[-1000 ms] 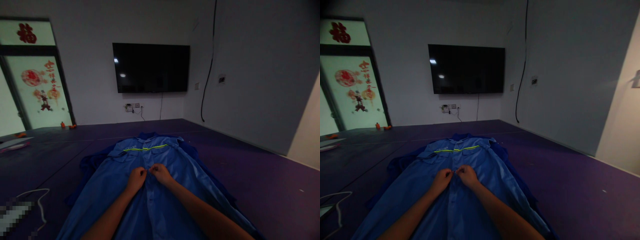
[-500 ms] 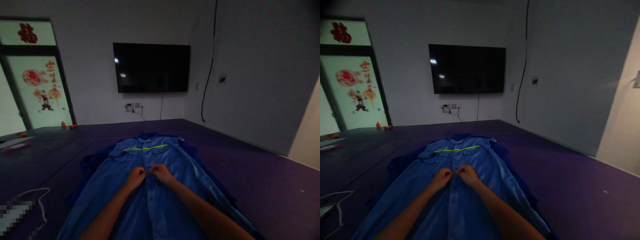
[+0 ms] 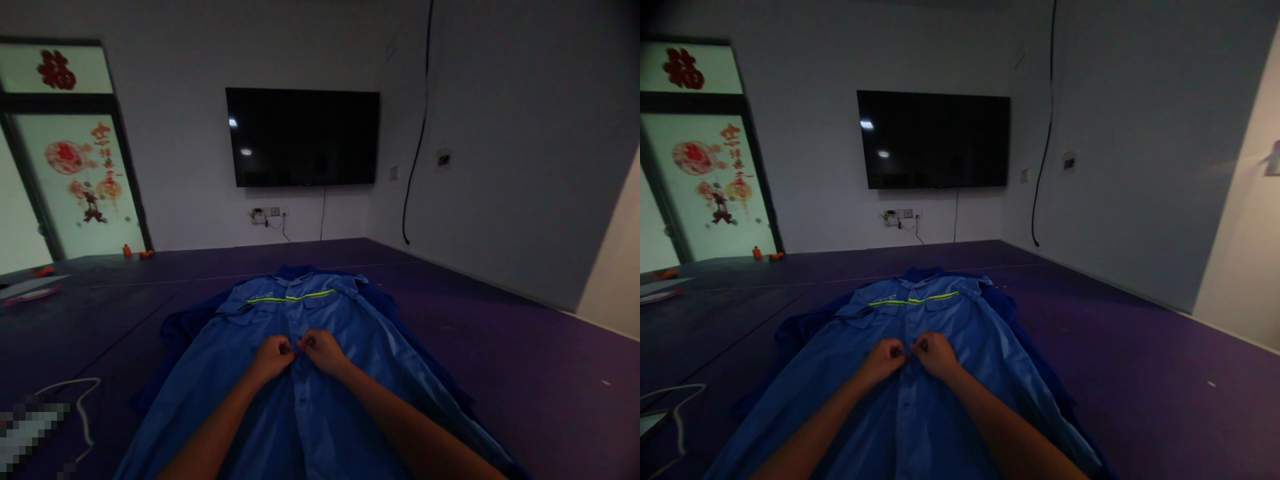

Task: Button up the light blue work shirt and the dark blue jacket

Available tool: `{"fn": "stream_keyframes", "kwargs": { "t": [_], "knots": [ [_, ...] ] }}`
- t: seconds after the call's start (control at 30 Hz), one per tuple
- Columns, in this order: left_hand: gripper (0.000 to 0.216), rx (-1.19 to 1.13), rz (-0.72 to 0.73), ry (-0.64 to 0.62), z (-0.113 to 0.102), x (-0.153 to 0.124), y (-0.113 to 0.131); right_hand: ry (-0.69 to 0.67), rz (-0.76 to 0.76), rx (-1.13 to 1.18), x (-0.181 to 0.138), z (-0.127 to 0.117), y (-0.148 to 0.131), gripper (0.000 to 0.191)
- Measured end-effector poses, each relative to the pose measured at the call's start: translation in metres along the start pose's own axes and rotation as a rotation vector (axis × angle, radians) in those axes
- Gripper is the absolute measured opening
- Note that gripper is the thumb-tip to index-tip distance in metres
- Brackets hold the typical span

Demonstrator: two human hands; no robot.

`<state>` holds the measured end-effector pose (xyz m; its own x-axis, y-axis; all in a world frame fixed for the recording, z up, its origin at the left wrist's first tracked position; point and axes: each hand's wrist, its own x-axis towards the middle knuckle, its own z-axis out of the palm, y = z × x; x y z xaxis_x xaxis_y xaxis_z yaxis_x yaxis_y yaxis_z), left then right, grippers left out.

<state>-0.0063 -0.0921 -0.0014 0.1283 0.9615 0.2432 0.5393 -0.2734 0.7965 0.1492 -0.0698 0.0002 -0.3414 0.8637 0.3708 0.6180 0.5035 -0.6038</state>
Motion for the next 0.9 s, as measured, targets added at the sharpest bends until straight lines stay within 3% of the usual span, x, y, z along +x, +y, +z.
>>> {"fn": "stream_keyframes", "kwargs": {
  "t": [0.2,0.9],
  "knots": [
    [0.016,-0.011,0.016,0.008,0.0005,-0.0006,-0.0023,-0.025,0.074,-0.056,0.0024,-0.0011,-0.0010,0.025],
    [0.015,-0.002,0.026,0.018,0.0017,-0.0001,-0.0034,-0.067,0.083,-0.044,0.0041,-0.0025,-0.0007,0.024]
  ]
}}
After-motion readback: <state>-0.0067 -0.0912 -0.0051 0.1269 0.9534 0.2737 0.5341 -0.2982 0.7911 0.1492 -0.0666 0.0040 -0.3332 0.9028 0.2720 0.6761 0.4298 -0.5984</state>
